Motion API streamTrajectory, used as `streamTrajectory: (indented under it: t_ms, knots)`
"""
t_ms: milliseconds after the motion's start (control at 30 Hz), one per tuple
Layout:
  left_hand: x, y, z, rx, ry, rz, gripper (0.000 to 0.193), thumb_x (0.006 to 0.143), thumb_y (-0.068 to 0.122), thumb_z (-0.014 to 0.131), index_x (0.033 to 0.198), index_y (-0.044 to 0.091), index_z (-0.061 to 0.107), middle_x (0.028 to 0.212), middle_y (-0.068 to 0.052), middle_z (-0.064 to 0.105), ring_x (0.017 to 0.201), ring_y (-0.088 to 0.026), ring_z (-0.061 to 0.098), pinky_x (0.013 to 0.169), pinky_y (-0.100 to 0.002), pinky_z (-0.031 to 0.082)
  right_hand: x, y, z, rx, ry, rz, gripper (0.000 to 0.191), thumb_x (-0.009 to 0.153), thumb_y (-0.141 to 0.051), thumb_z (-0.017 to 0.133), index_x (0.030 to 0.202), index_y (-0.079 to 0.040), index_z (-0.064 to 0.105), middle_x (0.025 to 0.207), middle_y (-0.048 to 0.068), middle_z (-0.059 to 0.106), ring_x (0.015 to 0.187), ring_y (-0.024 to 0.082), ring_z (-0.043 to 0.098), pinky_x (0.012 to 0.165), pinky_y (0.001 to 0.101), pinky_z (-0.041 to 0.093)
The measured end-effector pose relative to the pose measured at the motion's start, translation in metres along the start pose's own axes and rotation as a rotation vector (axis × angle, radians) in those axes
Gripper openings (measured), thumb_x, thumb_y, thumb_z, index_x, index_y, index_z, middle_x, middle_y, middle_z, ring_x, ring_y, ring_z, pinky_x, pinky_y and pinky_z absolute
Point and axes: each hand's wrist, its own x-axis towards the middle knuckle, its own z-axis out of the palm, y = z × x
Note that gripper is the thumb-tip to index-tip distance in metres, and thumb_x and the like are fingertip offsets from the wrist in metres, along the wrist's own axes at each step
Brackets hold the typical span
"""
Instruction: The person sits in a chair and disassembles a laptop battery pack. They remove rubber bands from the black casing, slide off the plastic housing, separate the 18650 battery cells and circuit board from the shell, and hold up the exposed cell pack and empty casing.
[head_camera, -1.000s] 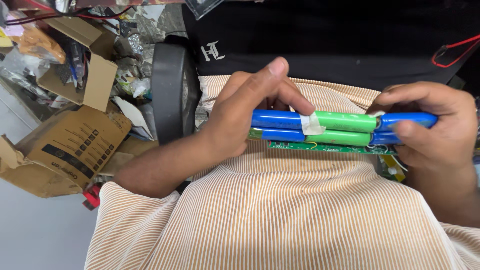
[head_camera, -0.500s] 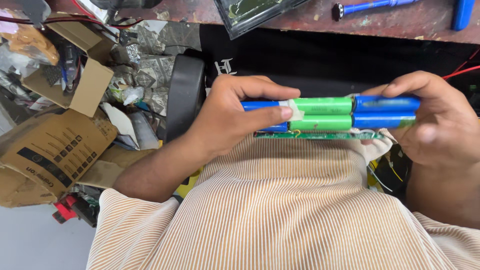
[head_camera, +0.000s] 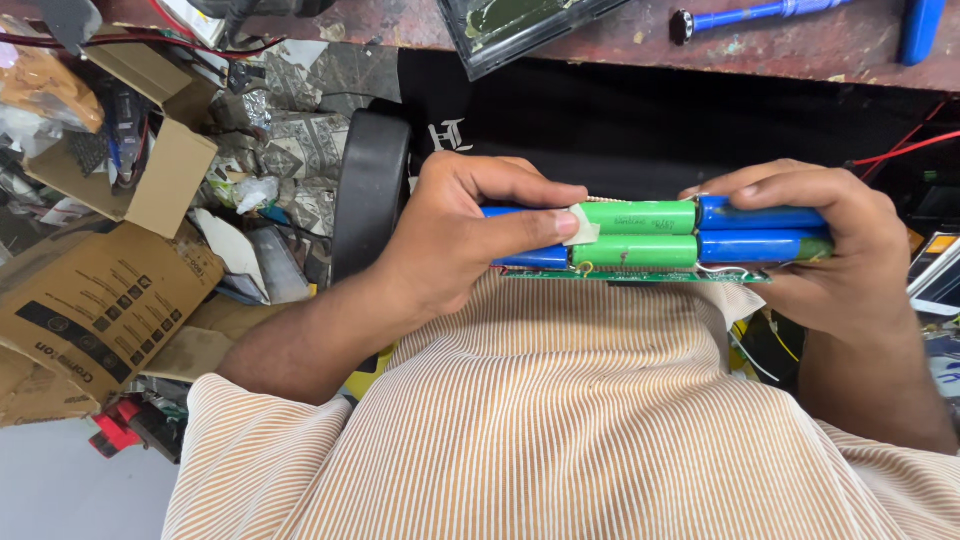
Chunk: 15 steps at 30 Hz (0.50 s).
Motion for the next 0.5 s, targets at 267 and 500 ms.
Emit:
streamTrajectory:
  t_ms: [267,500]
  knots:
    - [0.012,0.003,0.010,-0.264,0.005,-0.299,0.039,0.097,0.017,0.064,0.127,-0.007,0.067,0.100,-0.015,0.075,0.081,-0.020,0.074,0.062,-0.033,0.064,0.006,-0.006,-0.014,-0.486,0.116,-0.190,0.045,0.066,-0.012,0.096,0.101,0.006,0.074,0.100,0.020,0.071,0.086,0.026,0.069,0.072,0.0307,0.056]
    - [-0.001,0.018,0.003,0.041,-0.354,0.019,0.058,0.103,0.042,0.068,0.140,-0.002,0.060,0.116,-0.016,0.073,0.096,-0.015,0.074,0.087,-0.030,0.064,-0.016,0.011,-0.025,-0.134,0.177,0.027,0.047,0.074,-0.020,0.091,0.110,0.004,0.073,0.098,0.013,0.072,0.083,0.015,0.069,0.071,0.0210,0.052]
